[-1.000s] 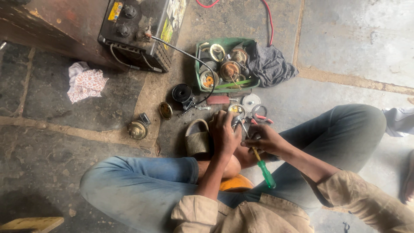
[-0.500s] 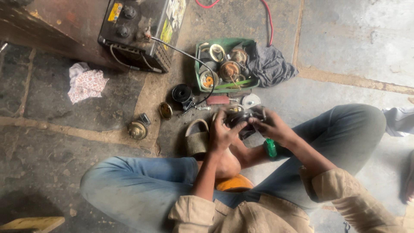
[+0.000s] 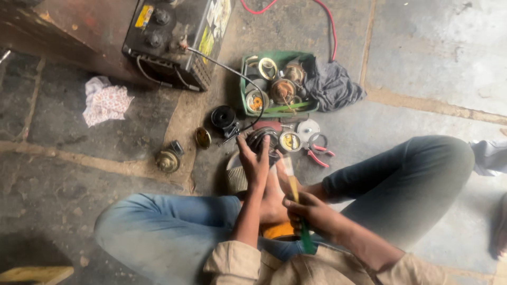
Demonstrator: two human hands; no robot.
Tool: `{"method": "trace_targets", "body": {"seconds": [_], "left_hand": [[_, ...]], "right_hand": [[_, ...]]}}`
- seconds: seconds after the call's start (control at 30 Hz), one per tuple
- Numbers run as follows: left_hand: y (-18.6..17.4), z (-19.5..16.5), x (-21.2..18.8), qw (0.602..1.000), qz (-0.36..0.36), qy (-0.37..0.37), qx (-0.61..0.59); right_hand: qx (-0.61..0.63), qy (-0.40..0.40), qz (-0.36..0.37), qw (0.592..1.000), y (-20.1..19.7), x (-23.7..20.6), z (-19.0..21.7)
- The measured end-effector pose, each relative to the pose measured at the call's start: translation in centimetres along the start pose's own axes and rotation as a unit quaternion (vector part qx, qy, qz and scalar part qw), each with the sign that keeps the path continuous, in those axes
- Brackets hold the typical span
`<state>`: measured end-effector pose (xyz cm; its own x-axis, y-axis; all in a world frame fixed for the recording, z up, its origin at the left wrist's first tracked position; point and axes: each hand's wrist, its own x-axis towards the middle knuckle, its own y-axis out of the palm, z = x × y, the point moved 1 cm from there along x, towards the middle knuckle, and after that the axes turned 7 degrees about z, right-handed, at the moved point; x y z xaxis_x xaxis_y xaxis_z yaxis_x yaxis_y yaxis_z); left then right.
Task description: The person sits on the floor and uses a screwdriver to remove screws from a cylindrical electrical component. They separate the housing, wipe the interior with a cloth, and reassemble the unit with the screws.
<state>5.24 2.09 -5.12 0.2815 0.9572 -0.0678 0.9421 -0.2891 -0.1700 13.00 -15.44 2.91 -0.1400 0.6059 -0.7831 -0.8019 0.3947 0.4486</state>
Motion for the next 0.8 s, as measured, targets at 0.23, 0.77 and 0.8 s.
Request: {"method": "trace_targets", "body": {"seconds": [0.23, 0.77, 0.8], "left_hand": [[-1.5, -1.9, 0.2, 0.998, -0.01, -0.006, -0.057], [-2.0, -3.4, 0.6, 0.99, -0.025, 0.111, 0.082], [-2.0, -3.5, 0.6, 0.988, -0.029, 0.125, 0.087]], "right_hand": [[-0.35, -0.383, -0.035, 0.854, 1.4, -1.2, 0.5], [-0.392, -0.248, -0.162, 0.871, 1.5, -2.9, 4.7], [-0.395, -0.274, -0.159, 0.862, 1.5, -2.9, 4.8]]}}
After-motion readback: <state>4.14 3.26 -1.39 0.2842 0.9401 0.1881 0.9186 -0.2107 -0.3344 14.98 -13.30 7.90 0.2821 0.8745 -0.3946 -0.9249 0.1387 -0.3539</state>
